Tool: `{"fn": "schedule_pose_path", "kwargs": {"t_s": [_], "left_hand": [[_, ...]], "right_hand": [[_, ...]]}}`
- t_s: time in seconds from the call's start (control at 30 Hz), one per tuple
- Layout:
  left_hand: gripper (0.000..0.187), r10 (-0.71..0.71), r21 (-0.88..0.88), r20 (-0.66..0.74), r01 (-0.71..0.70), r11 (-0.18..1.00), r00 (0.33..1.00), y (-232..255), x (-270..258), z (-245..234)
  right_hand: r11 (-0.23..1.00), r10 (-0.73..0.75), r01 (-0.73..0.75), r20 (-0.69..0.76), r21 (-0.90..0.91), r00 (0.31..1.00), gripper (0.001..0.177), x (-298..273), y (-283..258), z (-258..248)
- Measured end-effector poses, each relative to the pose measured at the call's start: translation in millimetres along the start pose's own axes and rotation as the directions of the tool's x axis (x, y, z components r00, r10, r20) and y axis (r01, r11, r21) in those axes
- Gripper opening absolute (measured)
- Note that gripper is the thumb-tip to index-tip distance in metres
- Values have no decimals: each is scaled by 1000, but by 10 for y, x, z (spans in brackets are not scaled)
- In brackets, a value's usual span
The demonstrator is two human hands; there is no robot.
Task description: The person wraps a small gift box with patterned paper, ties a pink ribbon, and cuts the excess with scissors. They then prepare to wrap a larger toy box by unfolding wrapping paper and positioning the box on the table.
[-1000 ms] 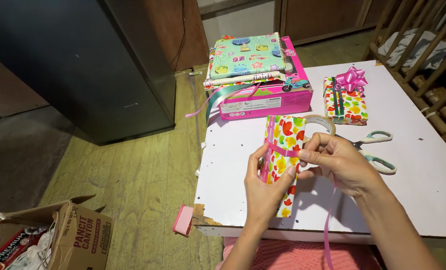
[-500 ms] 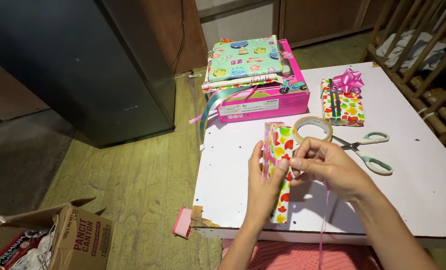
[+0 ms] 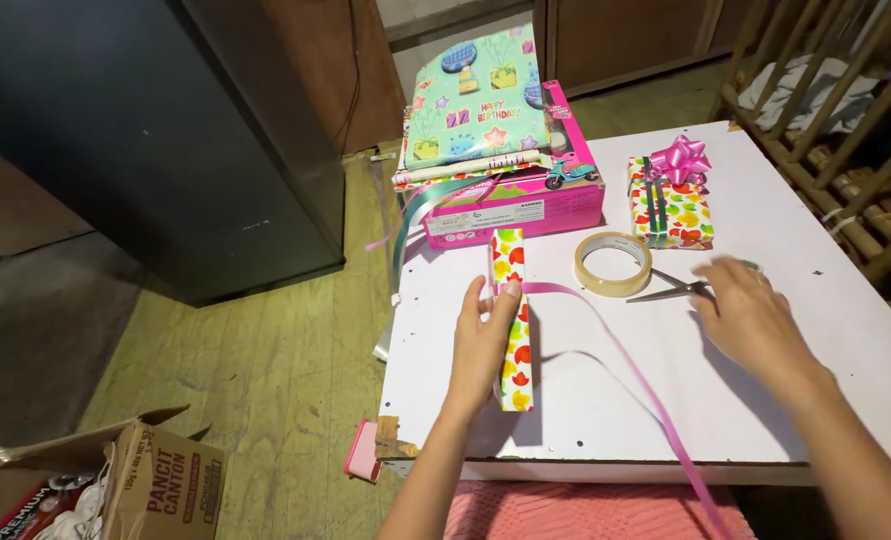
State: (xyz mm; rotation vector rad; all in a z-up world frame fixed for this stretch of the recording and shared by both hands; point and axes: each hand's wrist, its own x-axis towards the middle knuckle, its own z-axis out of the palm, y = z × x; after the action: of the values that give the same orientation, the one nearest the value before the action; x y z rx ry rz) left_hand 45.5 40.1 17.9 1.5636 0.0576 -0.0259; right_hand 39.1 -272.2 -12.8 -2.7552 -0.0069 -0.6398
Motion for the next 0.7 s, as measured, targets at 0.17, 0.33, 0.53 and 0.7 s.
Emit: {"fn": "schedule_pose_path", "kwargs": {"t_s": [0.17, 0.33, 0.53, 0.7], "left_hand": [[105, -199, -127, 164, 221, 967, 966, 54, 57, -45], [107, -232, -139, 237, 269, 953, 943, 91, 36, -16], [81, -265, -169, 242, 310, 936, 933, 79, 81, -9], [57, -297, -318, 258, 371, 873, 919, -37, 134, 21]], "right_hand": [[993, 101, -87, 177, -85, 979, 36, -85, 417, 104], [949, 203, -123, 265, -290, 943, 46, 83, 585, 29], [965, 242, -162, 457, -208, 856, 62, 101, 569, -238], [948, 276, -142, 517, -284, 810, 61, 47, 496, -347]]}}
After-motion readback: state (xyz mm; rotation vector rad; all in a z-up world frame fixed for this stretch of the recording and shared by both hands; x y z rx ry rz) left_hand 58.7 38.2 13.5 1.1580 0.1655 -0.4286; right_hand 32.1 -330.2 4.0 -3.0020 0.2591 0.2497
